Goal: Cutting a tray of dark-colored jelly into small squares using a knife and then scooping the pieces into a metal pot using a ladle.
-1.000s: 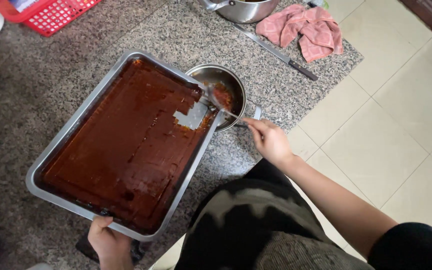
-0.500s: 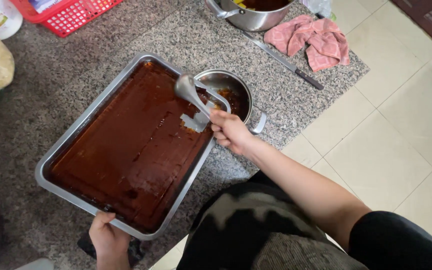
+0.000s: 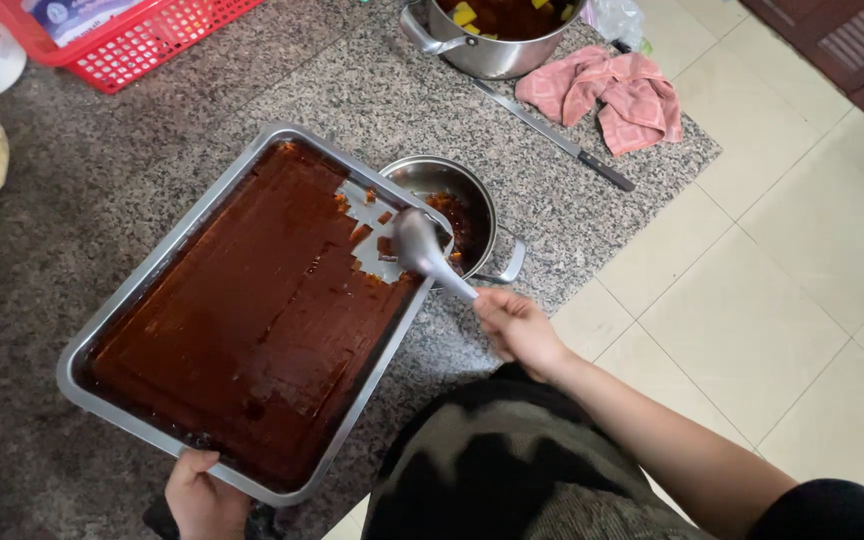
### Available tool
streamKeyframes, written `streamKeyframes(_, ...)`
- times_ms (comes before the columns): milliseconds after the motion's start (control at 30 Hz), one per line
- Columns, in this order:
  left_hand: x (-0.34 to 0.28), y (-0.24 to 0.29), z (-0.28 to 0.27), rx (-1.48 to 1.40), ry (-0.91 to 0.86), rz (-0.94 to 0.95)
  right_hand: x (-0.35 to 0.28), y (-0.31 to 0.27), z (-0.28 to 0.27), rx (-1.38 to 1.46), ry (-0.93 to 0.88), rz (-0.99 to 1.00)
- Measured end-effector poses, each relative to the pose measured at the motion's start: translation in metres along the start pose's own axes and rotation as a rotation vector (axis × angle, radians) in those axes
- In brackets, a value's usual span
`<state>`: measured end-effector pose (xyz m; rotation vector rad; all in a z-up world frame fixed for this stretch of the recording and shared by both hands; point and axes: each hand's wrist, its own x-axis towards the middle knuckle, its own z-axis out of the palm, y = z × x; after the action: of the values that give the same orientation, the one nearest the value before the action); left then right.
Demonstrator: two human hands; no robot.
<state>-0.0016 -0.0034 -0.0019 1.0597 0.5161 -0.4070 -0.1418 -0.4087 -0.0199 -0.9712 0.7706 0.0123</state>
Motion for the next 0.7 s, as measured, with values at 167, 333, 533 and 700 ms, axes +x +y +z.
streamKeyframes(167,-0.018,0.012,0.031,0.105,0.041,0.037,0.023,0.06,-0.006,-0.234,-0.214,-0.223)
streamKeyframes(333,-0.011,0.004,0.014,0.095,-0.054,0.062,0.028,0.031,-0.027,-0.347,-0.022,-0.264)
streamKeyframes(533,-0.011,0.001,0.009,0.077,-0.112,0.085,0.034,0.012,-0.069,-0.408,0.038,-0.288)
streamKeyframes(700,0.002,-0.005,-0.012,-0.022,-0.127,0.011,0.023,-0.016,-0.05,-0.14,0.01,-0.162)
